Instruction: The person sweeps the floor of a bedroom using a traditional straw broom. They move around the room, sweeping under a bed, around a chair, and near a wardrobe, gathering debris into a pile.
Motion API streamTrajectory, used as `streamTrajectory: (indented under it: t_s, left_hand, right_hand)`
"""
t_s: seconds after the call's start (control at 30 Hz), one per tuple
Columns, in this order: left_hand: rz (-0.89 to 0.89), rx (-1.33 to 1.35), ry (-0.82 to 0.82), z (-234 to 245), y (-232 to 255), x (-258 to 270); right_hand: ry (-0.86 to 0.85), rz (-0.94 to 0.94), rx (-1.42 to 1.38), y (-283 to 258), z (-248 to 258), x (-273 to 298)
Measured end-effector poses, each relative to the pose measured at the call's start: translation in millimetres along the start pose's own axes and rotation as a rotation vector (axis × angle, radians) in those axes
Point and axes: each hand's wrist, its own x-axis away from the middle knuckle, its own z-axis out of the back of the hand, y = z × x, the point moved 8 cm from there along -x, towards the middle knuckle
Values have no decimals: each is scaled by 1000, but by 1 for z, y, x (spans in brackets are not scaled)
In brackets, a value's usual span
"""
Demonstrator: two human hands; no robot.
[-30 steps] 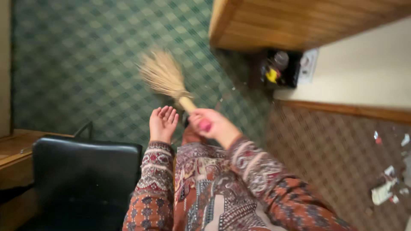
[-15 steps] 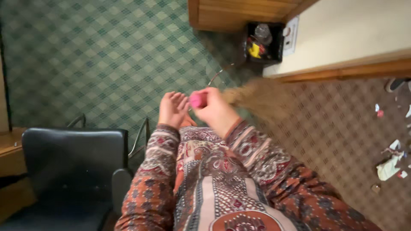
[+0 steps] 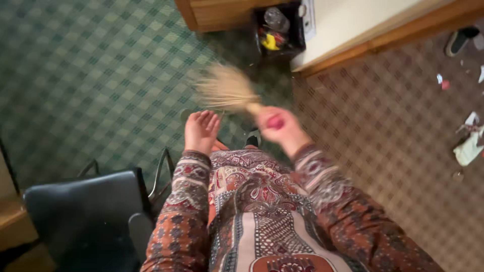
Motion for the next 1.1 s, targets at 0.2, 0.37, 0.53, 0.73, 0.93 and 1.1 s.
streamTrajectory:
  t_s: [0.2, 0.37, 0.53, 0.73, 0.93, 1.1]
  left_hand:
    - [71, -125, -208, -50, -62, 6]
    - [77, -188, -131, -56, -71, 30]
    - [96, -165, 10, -35, -67, 32]
    - [91, -175, -58, -26, -61, 18]
    - [105, -113, -167, -16, -34, 23]
    - [82, -9, -61, 13, 9, 33]
  right_hand:
    - [47, 932, 137, -192, 86, 19]
    - [-58, 750, 438, -138, 59, -16]
    - [119, 645, 138, -15, 36, -22]
    - [-14, 410, 226, -19, 46, -10]
    - [67, 552, -261, -150, 74, 43]
    - [27, 780, 186, -156, 28, -27]
